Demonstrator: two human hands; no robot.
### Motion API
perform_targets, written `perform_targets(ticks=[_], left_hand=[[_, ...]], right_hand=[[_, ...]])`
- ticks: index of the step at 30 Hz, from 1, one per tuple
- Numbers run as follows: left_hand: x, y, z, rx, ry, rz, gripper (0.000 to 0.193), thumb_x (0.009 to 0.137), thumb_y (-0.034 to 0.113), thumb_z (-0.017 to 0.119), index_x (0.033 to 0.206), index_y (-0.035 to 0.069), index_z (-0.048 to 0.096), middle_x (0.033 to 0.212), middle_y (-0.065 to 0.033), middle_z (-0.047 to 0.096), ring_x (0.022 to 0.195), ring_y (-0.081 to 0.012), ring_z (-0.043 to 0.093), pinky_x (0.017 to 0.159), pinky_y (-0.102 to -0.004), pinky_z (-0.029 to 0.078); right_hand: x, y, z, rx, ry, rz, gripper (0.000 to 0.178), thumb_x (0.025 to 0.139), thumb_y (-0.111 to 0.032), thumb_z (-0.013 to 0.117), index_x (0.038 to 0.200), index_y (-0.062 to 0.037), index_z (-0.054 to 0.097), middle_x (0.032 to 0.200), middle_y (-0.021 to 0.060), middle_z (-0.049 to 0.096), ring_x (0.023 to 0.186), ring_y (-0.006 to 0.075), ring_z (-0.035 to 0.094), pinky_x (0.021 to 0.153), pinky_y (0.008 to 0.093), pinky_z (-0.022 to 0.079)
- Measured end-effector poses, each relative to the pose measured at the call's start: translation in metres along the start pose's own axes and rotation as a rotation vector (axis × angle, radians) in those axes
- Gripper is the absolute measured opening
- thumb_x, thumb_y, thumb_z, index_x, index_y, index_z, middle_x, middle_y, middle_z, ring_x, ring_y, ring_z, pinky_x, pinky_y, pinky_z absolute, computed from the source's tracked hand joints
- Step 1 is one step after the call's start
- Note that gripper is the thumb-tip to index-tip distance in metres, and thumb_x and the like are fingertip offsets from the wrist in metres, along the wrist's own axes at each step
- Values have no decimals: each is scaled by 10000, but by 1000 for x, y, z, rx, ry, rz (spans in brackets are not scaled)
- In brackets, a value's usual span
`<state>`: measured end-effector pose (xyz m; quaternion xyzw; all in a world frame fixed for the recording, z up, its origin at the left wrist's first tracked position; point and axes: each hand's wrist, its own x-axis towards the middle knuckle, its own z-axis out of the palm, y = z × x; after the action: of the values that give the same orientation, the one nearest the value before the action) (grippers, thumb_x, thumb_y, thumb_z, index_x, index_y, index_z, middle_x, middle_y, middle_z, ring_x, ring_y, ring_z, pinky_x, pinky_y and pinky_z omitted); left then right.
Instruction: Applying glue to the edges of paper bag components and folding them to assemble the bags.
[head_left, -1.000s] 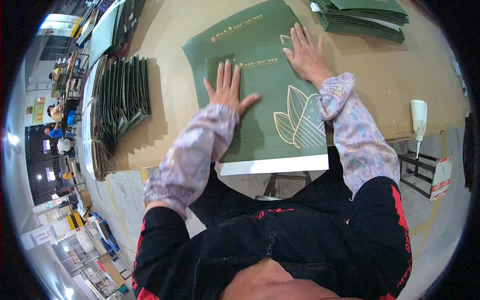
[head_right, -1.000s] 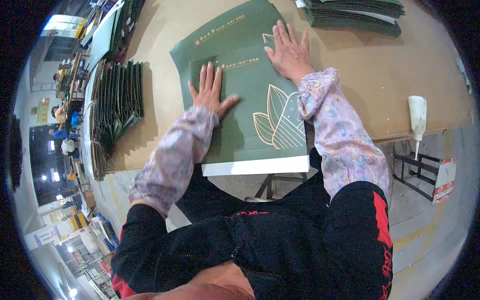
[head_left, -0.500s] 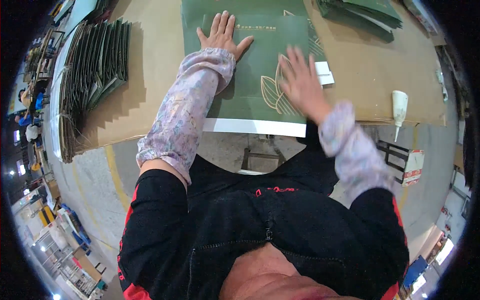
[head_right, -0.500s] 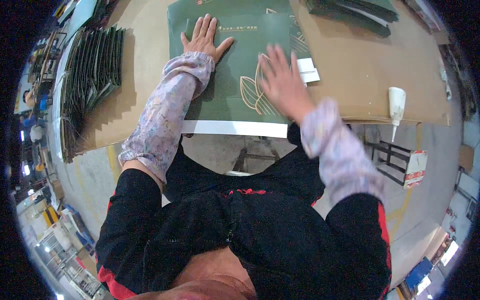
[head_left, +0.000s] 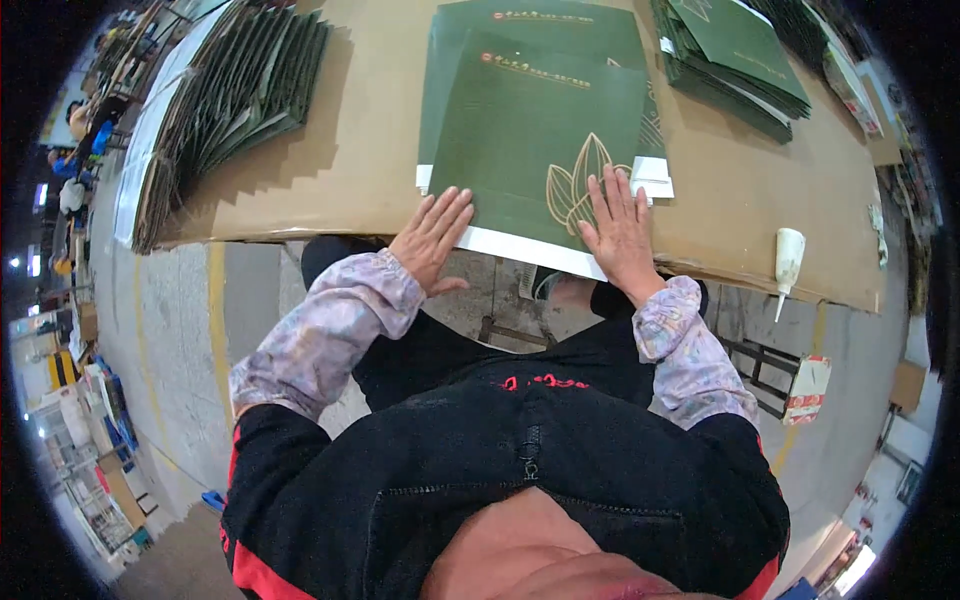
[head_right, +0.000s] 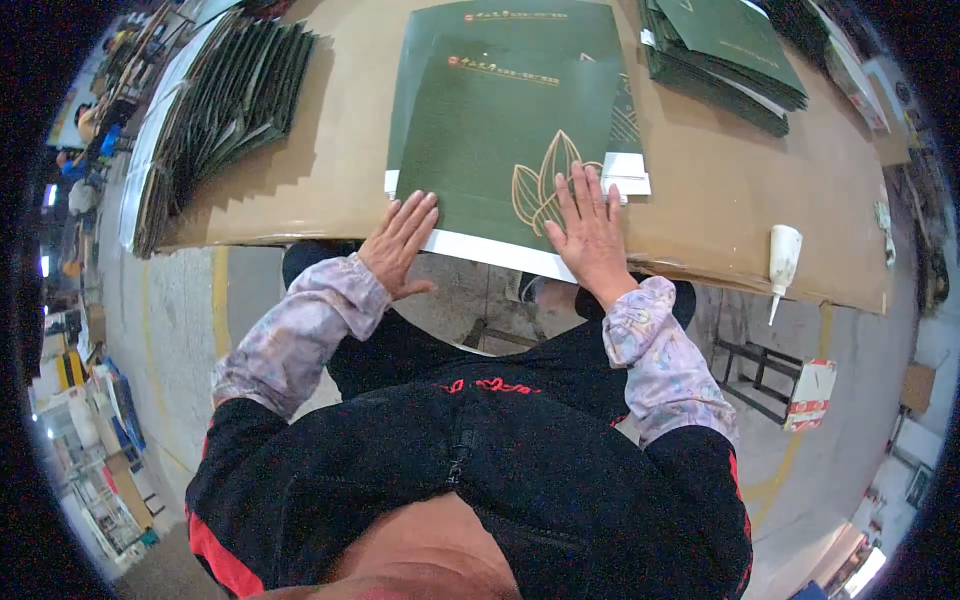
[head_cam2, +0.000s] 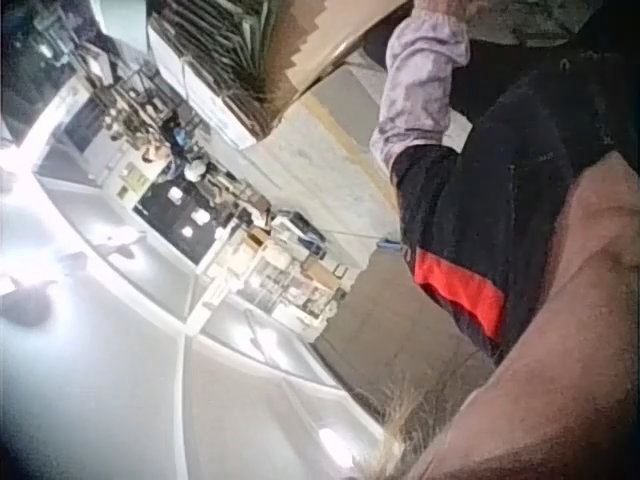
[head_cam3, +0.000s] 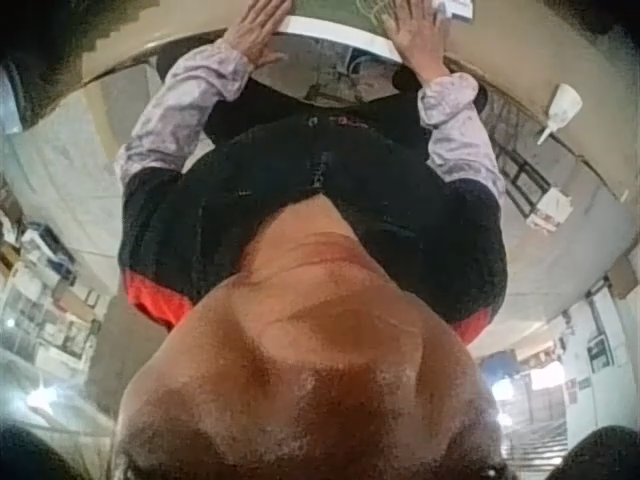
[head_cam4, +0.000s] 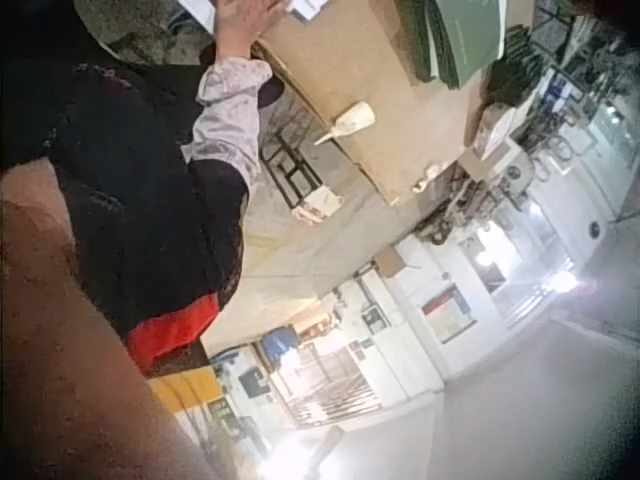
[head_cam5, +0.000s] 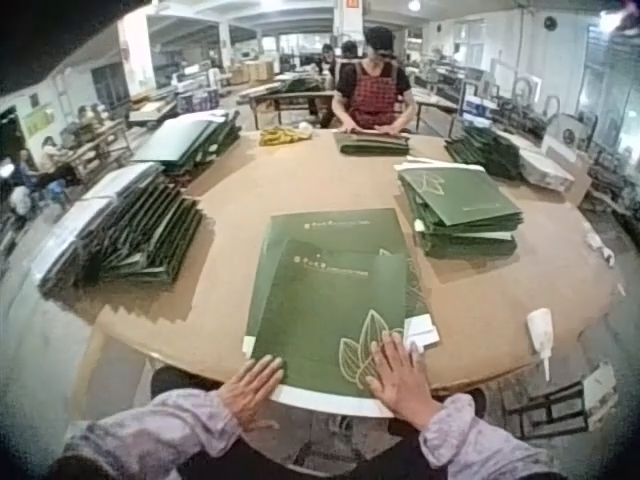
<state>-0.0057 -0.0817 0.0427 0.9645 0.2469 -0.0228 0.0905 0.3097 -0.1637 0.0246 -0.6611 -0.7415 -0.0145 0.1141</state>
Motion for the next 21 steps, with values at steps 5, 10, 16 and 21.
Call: perform_targets(ticks=[5, 10, 16, 21], left_hand=[[2, 1, 27, 124, 256, -45, 811, 720, 208, 719, 1397, 15, 316, 1501, -124, 248, 1398, -295, 211, 1137, -446, 183], [-4, -8, 34, -62, 260, -42, 793, 748, 177, 703, 1414, 40, 296, 1509, -119, 231, 1408, -294, 178, 1145, -447, 158], [-126, 51, -13, -37, 494, -331, 657, 862, 430, 564, 1394, 90, 381, 1477, -150, 303, 1385, -356, 223, 1107, -517, 171], [-207, 133, 61, -109, 21, -432, 604, 871, 438, 536, 1386, 152, 400, 1482, -121, 293, 1389, -336, 218, 1101, -551, 149]], right_hand=[[-6, -1, -3, 22, -6, -42, 653, 868, -305, 534, 1431, -66, 304, 1519, 132, 198, 1410, 285, 158, 1125, 485, 118], [-51, -4, -12, 129, 29, -69, 652, 850, -250, 568, 1418, -44, 322, 1499, 154, 240, 1396, 320, 190, 1118, 460, 164], [-188, -29, -45, 309, -156, -201, 547, 838, -203, 575, 1336, -24, 436, 1428, 191, 359, 1337, 339, 316, 1090, 522, 201], [-233, -20, -8, 247, -135, -279, 450, 815, -130, 563, 1259, -63, 535, 1346, 106, 475, 1305, 279, 370, 1096, 501, 214]])
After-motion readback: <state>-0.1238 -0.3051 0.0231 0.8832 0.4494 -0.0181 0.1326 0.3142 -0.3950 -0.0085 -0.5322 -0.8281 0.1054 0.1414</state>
